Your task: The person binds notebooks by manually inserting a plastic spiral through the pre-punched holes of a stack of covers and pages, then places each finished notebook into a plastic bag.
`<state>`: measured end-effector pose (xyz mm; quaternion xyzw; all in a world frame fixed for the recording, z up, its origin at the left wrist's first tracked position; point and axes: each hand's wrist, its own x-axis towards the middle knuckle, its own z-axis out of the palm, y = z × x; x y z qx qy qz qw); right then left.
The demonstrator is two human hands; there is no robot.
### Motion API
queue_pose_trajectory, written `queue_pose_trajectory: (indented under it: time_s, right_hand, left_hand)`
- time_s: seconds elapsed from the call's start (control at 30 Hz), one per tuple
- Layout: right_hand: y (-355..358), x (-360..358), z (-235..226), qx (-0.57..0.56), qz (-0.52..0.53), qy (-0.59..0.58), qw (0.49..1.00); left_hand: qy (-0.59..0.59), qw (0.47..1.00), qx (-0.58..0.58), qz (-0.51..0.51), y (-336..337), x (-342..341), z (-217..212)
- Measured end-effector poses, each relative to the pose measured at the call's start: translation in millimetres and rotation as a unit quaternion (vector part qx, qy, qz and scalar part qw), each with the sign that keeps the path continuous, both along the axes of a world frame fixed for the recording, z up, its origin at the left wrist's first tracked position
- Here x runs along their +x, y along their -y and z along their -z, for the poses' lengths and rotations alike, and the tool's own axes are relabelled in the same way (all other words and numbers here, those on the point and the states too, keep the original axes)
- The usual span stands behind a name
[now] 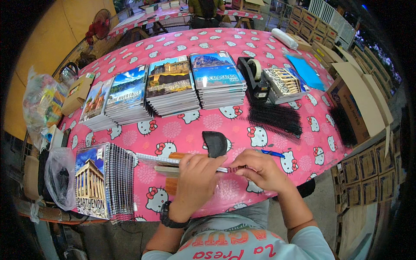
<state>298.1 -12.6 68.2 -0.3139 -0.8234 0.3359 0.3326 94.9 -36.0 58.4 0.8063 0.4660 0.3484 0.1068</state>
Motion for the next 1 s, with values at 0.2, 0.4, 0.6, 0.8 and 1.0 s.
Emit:
queue_pose_trajectory:
  time_s: [0.2,0.4,0.6,0.8,1.0]
  right_hand:
    - [15,-8,-21,-0.167,0.014,0.028,0.985]
    - [-55,-6,14,-0.205,-0.065,0.056,0.975]
    - [-104,-30,81,0.148,-0.123,0.283,0.94]
    - [-85,-22,69,0.086,-0.062,0.325,0.94]
    - [-62,31,55,-0.163,0.034,0.041,0.985]
  left_hand:
    - [-0.011,0.998,-0.005,0.06,5,-15,-3]
    - [-0.045,0.995,0.035,0.077,5,-14,-2]
    - [-0.086,0.993,0.043,0.065,8,-4,2]
    - [-0.029,0.996,0.049,0.063,9,-3,-5]
    - [-0.072,0.996,0.023,0.051,5,-5,7]
